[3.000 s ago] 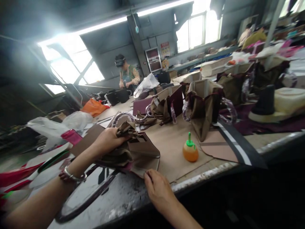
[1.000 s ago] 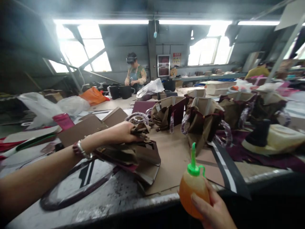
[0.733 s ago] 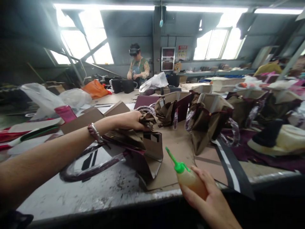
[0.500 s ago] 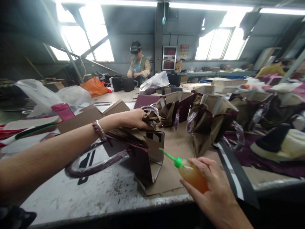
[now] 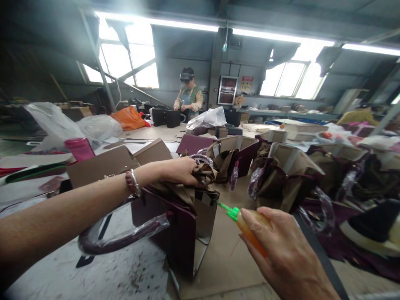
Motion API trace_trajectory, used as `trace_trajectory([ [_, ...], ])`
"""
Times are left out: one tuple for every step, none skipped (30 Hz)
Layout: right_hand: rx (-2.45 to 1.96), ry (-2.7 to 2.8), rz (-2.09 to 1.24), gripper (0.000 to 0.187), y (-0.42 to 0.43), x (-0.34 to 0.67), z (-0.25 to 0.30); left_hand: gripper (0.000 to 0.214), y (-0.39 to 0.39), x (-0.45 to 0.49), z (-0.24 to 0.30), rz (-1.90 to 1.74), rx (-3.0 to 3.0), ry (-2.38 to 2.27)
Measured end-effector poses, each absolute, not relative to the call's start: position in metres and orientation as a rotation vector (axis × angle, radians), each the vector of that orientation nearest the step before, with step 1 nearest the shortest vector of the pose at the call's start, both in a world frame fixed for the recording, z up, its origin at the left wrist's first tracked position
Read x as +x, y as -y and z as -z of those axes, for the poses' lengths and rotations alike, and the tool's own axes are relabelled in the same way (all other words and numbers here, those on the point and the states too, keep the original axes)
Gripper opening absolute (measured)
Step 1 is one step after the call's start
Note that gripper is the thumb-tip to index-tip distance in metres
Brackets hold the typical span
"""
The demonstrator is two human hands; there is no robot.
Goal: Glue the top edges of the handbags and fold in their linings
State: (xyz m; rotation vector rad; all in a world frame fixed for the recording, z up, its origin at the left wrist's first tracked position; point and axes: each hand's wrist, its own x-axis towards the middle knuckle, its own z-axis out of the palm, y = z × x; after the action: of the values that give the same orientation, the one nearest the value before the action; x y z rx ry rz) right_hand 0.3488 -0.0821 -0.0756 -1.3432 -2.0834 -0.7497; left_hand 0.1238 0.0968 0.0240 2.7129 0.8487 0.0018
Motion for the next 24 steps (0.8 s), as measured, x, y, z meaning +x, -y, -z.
trace_trajectory([
  [-1.343, 2.084, 0.732, 0.038, 0.081, 0.347, 0.076, 0.034, -0.097, 0.124, -0.024, 0.002, 2.719, -0.853],
  [-1.348, 2.089, 0.716, 0.036, 0.081, 0.345, 0.075, 0.033, -0.097, 0.124, -0.024, 0.010, 2.724, -0.861],
  [-1.358, 2.096, 0.706, 0.035, 0.080, 0.344, 0.075, 0.033, -0.097, 0.125, -0.024, 0.018, 2.730, -0.871],
  [-1.376, 2.095, 0.702, 0.036, 0.081, 0.343, 0.074, 0.034, -0.097, 0.125, -0.024, 0.025, 2.732, -0.886],
  [-1.396, 2.089, 0.708, 0.037, 0.081, 0.343, 0.072, 0.034, -0.096, 0.125, -0.025, 0.030, 2.734, -0.892],
  [-1.404, 2.090, 0.723, 0.038, 0.081, 0.343, 0.070, 0.034, -0.096, 0.125, -0.025, 0.035, 2.734, -0.900],
  [-1.408, 2.094, 0.740, 0.039, 0.082, 0.344, 0.069, 0.034, -0.096, 0.125, -0.025, 0.040, 2.733, -0.910],
  [-1.411, 2.095, 0.755, 0.040, 0.082, 0.344, 0.067, 0.033, -0.095, 0.125, -0.026, 0.044, 2.732, -0.914],
  [-1.417, 2.094, 0.764, 0.040, 0.083, 0.344, 0.066, 0.033, -0.095, 0.125, -0.026, 0.040, 2.729, -0.912],
  [-1.423, 2.094, 0.767, 0.040, 0.083, 0.344, 0.066, 0.033, -0.095, 0.125, -0.026, 0.032, 2.723, -0.900],
  [-1.431, 2.098, 0.759, 0.040, 0.084, 0.343, 0.065, 0.034, -0.095, 0.125, -0.026, 0.021, 2.714, -0.884],
  [-1.435, 2.104, 0.744, 0.039, 0.084, 0.342, 0.065, 0.035, -0.095, 0.125, -0.026, 0.012, 2.703, -0.870],
  [-1.438, 2.112, 0.725, 0.038, 0.085, 0.341, 0.065, 0.037, -0.095, 0.125, -0.026, 0.010, 2.695, -0.859],
  [-1.430, 2.128, 0.709, 0.038, 0.085, 0.340, 0.064, 0.037, -0.095, 0.125, -0.027, 0.010, 2.691, -0.858],
  [-1.434, 2.138, 0.692, 0.038, 0.086, 0.340, 0.063, 0.037, -0.094, 0.125, -0.027, 0.019, 2.693, -0.857],
  [-1.445, 2.145, 0.683, 0.039, 0.087, 0.340, 0.062, 0.037, -0.094, 0.125, -0.028, 0.029, 2.700, -0.852],
  [-1.464, 2.146, 0.686, 0.040, 0.088, 0.341, 0.061, 0.037, -0.093, 0.125, -0.028, 0.039, 2.709, -0.845],
  [-1.486, 2.144, 0.700, 0.042, 0.089, 0.342, 0.059, 0.037, -0.092, 0.125, -0.029, 0.053, 2.720, -0.844],
  [-1.511, 2.143, 0.718, 0.043, 0.089, 0.344, 0.058, 0.036, -0.092, 0.125, -0.030, 0.073, 2.731, -0.855],
  [-1.533, 2.141, 0.736, 0.045, 0.090, 0.345, 0.058, 0.035, -0.091, 0.125, -0.030, 0.095, 2.742, -0.872],
  [-1.547, 2.143, 0.746, 0.045, 0.091, 0.346, 0.058, 0.034, -0.091, 0.125, -0.030, 0.115, 2.752, -0.894],
  [-1.552, 2.153, 0.745, 0.045, 0.092, 0.346, 0.059, 0.034, -0.091, 0.126, -0.030, 0.127, 2.759, -0.914],
  [-1.565, 2.167, 0.725, 0.044, 0.092, 0.346, 0.060, 0.035, -0.091, 0.126, -0.030, 0.136, 2.762, -0.923],
  [-1.564, 2.185, 0.698, 0.044, 0.093, 0.346, 0.061, 0.036, -0.091, 0.126, -0.030, 0.135, 2.762, -0.921],
])
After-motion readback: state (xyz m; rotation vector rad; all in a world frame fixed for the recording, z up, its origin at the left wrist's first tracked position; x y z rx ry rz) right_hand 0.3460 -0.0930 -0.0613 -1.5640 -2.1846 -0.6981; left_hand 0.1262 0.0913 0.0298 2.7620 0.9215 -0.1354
